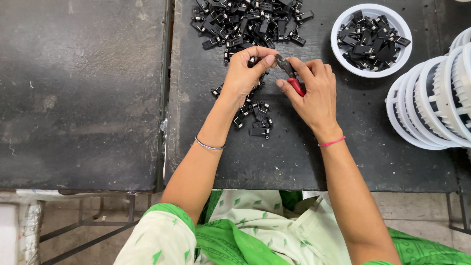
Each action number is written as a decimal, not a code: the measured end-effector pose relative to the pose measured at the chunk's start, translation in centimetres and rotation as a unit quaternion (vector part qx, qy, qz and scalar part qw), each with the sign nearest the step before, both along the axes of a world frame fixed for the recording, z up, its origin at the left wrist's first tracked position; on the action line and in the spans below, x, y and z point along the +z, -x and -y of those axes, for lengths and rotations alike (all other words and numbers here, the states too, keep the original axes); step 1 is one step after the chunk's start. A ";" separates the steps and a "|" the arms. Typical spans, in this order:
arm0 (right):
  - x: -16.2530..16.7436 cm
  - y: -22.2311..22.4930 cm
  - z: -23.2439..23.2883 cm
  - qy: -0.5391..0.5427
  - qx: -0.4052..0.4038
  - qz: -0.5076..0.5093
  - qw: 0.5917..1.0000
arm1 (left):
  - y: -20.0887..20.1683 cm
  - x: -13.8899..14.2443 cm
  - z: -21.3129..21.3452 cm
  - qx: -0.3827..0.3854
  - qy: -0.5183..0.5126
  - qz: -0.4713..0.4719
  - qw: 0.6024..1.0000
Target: The person uses red-handled pliers to trim small black plastic components with metal pins. They pick each component from a pile on the table, trim it, and place it into a white bowl. The process is repeated continuously throughout the clip.
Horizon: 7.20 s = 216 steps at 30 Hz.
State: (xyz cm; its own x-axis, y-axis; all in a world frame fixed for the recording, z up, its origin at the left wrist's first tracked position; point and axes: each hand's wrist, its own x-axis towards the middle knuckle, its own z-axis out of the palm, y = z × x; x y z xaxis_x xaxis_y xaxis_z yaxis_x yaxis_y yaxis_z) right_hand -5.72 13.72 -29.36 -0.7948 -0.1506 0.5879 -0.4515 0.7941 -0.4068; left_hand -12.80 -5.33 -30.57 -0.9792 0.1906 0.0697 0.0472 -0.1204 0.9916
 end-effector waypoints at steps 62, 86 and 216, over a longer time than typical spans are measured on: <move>-1.4 3.2 -3.3 0.367 0.054 0.049 0.927 | 1.8 -3.0 -5.4 -0.083 -0.011 0.025 0.996; -0.8 2.9 -2.2 0.443 0.060 0.155 0.881 | 0.2 -0.4 -4.5 -0.094 -0.058 0.056 0.992; -1.7 1.4 -2.6 0.463 0.064 0.171 0.867 | -2.4 2.4 -1.1 0.169 0.319 -0.339 0.869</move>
